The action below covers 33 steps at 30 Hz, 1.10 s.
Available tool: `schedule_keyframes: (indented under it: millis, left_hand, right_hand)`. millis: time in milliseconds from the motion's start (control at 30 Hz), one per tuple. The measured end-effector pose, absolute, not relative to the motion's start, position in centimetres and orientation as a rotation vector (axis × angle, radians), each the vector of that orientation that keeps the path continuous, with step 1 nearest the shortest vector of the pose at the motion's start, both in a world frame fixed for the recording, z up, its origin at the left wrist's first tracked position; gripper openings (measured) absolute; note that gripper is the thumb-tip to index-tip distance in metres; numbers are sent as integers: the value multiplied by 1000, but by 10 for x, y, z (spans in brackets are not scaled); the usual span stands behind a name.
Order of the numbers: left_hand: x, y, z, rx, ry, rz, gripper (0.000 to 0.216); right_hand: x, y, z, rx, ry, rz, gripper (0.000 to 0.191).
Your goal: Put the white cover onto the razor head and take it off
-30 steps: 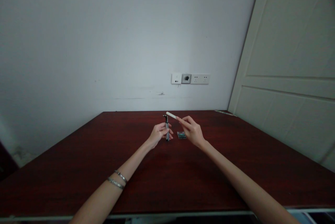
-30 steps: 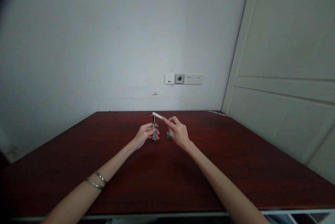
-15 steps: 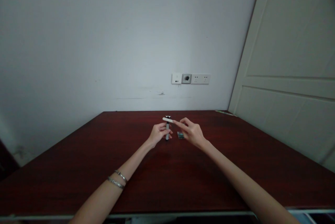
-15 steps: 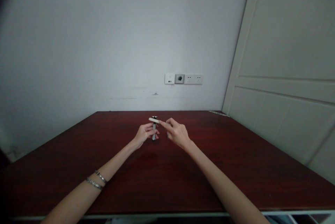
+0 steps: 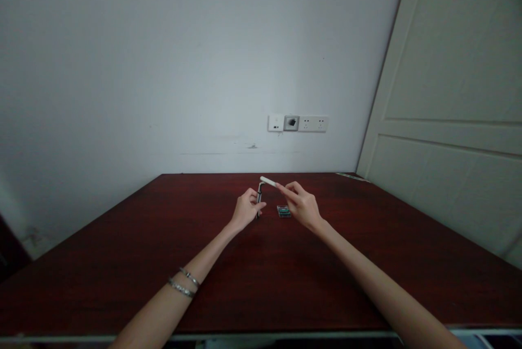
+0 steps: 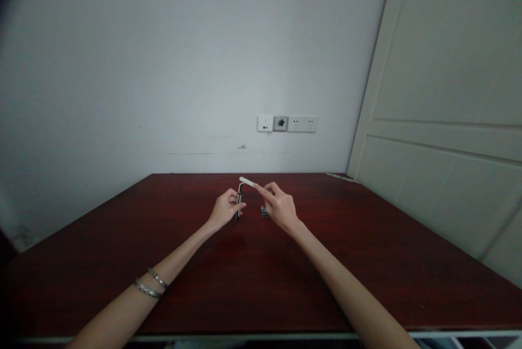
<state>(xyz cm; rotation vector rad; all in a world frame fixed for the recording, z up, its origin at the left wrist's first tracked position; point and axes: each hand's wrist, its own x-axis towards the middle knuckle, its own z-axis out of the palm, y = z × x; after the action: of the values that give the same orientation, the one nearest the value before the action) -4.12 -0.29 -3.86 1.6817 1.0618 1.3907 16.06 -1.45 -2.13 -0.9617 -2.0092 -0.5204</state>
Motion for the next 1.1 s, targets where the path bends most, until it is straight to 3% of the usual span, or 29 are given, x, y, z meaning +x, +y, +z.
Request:
schedule_keyframes:
  millis: [1100]
  left_hand:
    - [-40,-8,-36,1745,1064,1306,16]
  right_hand:
    - [158,-21,-40,-952,-1992,-417,52]
